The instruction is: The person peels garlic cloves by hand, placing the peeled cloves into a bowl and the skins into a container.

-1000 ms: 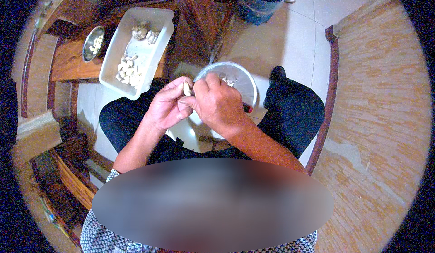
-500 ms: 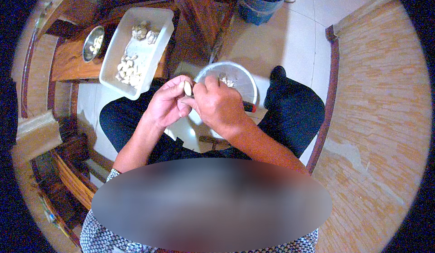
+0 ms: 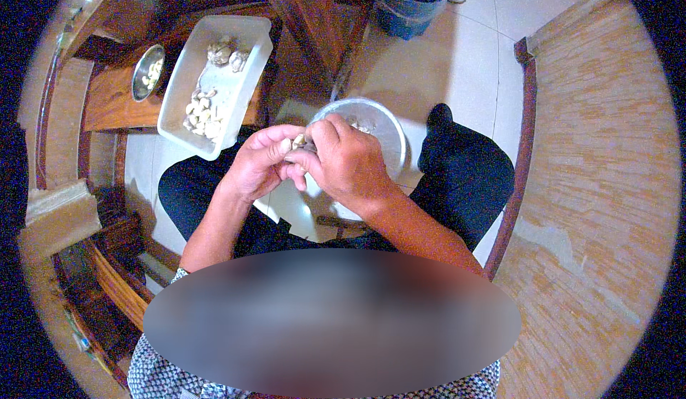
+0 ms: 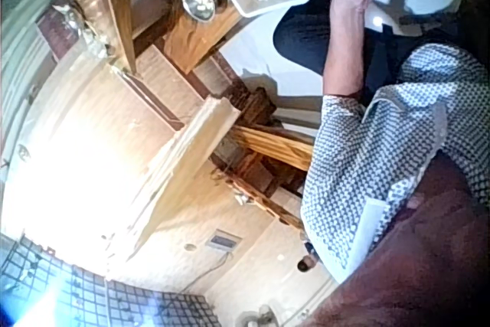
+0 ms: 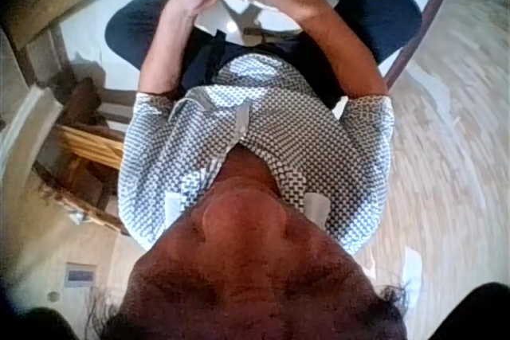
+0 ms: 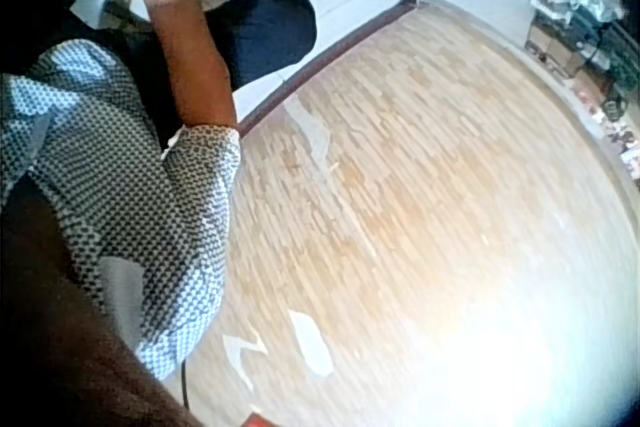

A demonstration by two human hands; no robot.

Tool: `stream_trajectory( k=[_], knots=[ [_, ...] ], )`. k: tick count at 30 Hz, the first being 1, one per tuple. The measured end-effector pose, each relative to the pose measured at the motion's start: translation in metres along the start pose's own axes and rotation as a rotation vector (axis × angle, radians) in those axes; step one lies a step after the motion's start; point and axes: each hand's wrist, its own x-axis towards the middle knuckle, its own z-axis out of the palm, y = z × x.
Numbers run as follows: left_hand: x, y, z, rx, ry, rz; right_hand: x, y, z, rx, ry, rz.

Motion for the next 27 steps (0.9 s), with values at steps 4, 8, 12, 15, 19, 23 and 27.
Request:
stream_trajectory(
  k=[4, 8, 12, 15, 19, 23, 27],
  knots=[
    [0.002, 0.000, 0.000, 0.020, 0.025, -0.017, -0.001, 0.000, 0.004, 0.050, 0.014, 0.042],
    [0.005, -0.003, -0.003, -0.031, 0.037, 0.014, 0.000, -0.004, 0.003, 0.070, 0.024, 0.157],
    [0.005, -0.005, 0.000, 0.017, 0.117, 0.053, -0.001, 0.004, 0.000, 0.074, 0.034, 0.178],
    [0.003, -0.005, 0.003, 0.148, 0.192, 0.079, 0.002, 0.006, 0.002, 0.176, 0.076, 0.118],
    [0.003, -0.007, 0.009, 0.337, 0.261, 0.044, 0.005, 0.003, 0.002, 0.164, 0.095, 0.101],
    [-0.009, -0.002, 0.011, 0.354, 0.105, 0.031, 0.011, 0.007, -0.001, 0.338, 0.020, 0.372],
    [-0.034, 0.053, 0.011, 0.418, 0.281, 0.223, 0.003, 0.024, -0.004, 0.260, 0.025, 0.442]
  ],
)
